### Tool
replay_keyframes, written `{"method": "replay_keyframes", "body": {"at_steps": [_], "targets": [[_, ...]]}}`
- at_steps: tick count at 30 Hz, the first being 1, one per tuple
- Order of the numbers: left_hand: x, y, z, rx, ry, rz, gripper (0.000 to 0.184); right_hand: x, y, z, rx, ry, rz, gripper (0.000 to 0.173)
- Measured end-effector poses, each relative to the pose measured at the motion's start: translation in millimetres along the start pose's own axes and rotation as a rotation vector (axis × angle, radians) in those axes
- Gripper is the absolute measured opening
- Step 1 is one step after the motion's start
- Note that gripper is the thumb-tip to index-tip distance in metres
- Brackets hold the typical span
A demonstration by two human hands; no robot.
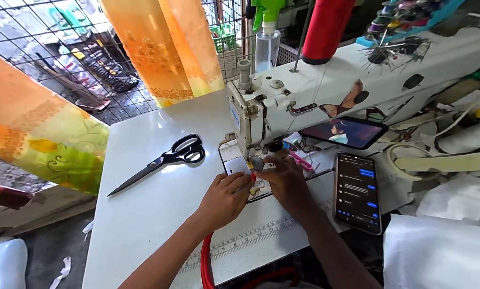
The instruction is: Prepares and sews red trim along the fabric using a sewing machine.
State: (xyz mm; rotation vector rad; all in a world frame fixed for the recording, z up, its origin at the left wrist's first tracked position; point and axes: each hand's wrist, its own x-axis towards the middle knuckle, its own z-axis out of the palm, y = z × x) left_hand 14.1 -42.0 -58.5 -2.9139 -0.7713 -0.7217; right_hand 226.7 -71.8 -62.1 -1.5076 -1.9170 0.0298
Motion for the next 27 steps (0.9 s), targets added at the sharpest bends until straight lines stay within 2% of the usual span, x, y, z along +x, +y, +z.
{"method": "replay_keyframes", "body": {"at_steps": [12,18,23,27], "targets": [[-1.4,-18.6,-4.6,-0.157,-0.06,-0.003,0.035,-2.2,5.3,-0.9,0.055,0.016,-0.059,0.038],[-2.5,-22.6,-3.4,-0.188,-0.04,0.032,0.036,0.3,6.8,-2.2,-0.033,0.016,-0.185,0.037],[-2.6,-28.3,-4.0,-0.213,-0.054,0.054,0.035,13.1,15.5,-22.3,-0.111,-0.224,-0.22,0.044],[-2.7,-29.6,-3.4,-0.229,-0.056,0.057,0.035,21.5,23.0,-28.1,-0.122,-0.325,-0.297,0.041]]}}
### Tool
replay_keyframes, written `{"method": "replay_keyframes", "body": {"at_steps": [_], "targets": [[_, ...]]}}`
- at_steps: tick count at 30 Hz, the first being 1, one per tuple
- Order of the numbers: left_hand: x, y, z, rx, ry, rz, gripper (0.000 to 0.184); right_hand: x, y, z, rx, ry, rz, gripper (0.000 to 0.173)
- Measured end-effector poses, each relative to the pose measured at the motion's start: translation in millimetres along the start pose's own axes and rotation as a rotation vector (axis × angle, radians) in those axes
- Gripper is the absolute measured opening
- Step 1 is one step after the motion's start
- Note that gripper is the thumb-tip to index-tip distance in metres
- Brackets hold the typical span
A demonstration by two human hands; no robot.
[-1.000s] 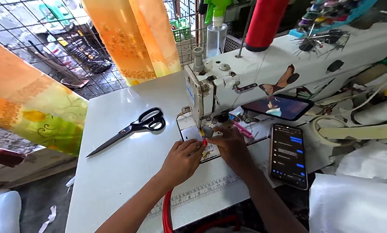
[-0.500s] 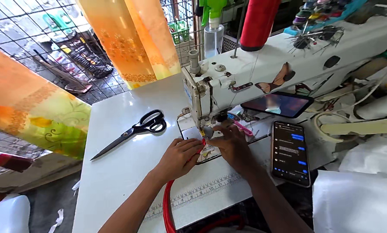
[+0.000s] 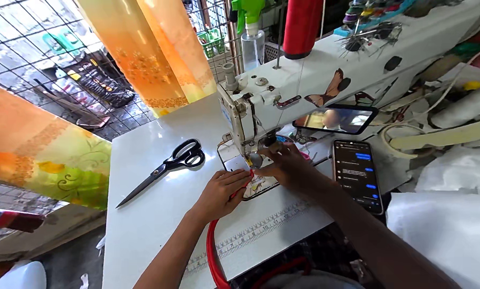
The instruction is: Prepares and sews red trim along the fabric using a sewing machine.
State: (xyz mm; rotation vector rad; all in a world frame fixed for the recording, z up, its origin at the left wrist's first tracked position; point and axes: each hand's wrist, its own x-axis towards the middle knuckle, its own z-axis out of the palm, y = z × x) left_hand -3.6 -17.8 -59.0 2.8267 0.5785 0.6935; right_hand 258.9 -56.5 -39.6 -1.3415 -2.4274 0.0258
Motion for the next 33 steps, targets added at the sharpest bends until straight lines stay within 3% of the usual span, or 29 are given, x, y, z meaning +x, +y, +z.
{"method": "replay_keyframes", "body": {"at_steps": [6,9,11,20,27,33], "targets": [[3.0,4.8,0.3,0.111,-0.018,0.039,0.038,12.1,15.9,-5.0,-0.077,0.074,-0.225,0.041],[5.1,9.1,0.3,0.183,-0.033,0.053,0.038,18.7,17.9,-16.2,-0.033,-0.12,-0.148,0.048],[6.2,10.8,-0.9,0.213,-0.045,0.054,0.038,19.1,18.2,-19.4,-0.017,-0.151,-0.102,0.05],[7.4,10.4,1.1,0.241,-0.038,0.073,0.038,4.7,14.1,-5.8,0.097,-0.087,-0.049,0.051],[6.1,12.8,0.0,0.257,-0.036,0.067,0.039,-0.3,1.0,9.5,0.126,0.094,0.01,0.041],[1.9,12.0,3.4,0.081,0.023,-0.036,0.038,-3.3,-3.1,20.7,0.121,0.181,0.039,0.041]]}}
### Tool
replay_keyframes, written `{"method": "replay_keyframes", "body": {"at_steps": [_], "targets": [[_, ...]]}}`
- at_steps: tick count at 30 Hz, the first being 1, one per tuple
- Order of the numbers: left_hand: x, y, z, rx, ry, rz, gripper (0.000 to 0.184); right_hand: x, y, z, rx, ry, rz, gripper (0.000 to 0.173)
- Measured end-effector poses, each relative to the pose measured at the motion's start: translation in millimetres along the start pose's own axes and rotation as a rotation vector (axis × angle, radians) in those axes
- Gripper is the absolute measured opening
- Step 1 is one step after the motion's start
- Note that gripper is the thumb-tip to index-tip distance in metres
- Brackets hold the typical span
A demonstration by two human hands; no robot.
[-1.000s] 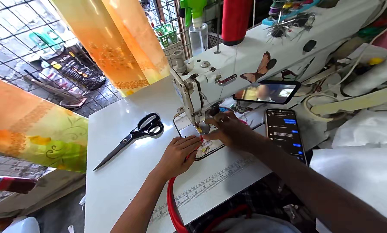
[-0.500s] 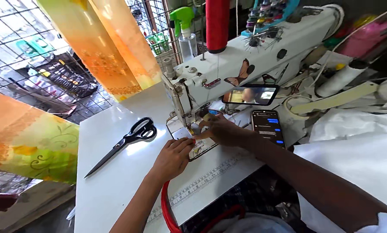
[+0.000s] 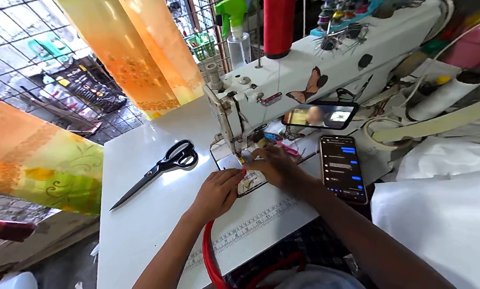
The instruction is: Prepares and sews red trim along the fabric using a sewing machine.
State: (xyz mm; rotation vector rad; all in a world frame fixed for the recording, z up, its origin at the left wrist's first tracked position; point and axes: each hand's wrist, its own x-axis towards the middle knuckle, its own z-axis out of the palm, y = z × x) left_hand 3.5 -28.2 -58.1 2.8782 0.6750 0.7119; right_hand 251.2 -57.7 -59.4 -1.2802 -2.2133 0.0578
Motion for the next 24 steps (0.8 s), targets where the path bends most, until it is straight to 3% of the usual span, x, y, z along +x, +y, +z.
{"method": "replay_keyframes", "body": {"at_steps": [9,24], "targets": [[1.9,-1.1,2.0,0.021,-0.006,-0.004,0.037,-8.3,2.4,2.1,0.058,0.075,0.015,0.04],[-1.3,-5.4,5.2,-0.088,0.043,-0.03,0.037,-9.8,5.1,9.1,0.012,0.183,-0.121,0.034]]}}
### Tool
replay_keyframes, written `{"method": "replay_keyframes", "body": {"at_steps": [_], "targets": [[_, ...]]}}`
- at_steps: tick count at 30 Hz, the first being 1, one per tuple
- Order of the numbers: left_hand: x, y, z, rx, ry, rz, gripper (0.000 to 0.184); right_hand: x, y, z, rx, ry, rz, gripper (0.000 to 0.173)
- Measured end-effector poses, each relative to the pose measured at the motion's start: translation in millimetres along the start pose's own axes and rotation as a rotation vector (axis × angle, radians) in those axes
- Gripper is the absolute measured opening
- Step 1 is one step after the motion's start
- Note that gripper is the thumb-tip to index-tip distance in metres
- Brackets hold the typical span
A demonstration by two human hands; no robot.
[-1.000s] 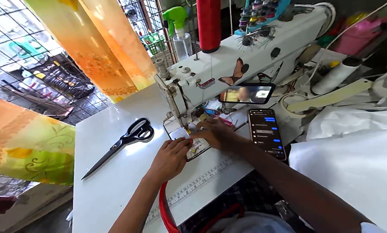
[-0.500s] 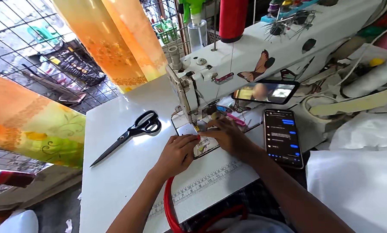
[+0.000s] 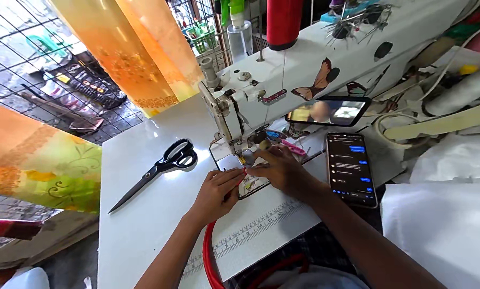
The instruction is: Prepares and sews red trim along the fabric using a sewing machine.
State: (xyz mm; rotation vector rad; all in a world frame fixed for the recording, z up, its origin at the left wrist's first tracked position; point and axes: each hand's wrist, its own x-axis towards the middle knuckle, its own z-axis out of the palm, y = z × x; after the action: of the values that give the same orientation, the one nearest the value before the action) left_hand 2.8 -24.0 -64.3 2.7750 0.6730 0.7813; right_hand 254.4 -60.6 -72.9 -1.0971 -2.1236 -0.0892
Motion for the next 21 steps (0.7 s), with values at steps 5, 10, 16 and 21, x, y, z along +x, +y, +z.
{"method": "replay_keyframes", "body": {"at_steps": [5,10,16,21], "targets": [[0.8,1.2,-0.4,-0.008,0.008,-0.002,0.037,1.6,-0.7,-0.7,-0.02,-0.013,-0.007,0.034],[2.2,1.8,-1.7,-0.007,-0.018,-0.008,0.036,0.6,0.0,1.4,-0.074,-0.038,-0.023,0.039],[5.5,4.8,-3.0,0.116,-0.03,0.034,0.034,-2.3,0.5,2.4,-0.102,-0.011,-0.016,0.04],[2.3,1.4,-2.6,-0.062,-0.032,-0.061,0.034,0.5,-0.1,2.6,-0.126,-0.001,-0.023,0.036]]}}
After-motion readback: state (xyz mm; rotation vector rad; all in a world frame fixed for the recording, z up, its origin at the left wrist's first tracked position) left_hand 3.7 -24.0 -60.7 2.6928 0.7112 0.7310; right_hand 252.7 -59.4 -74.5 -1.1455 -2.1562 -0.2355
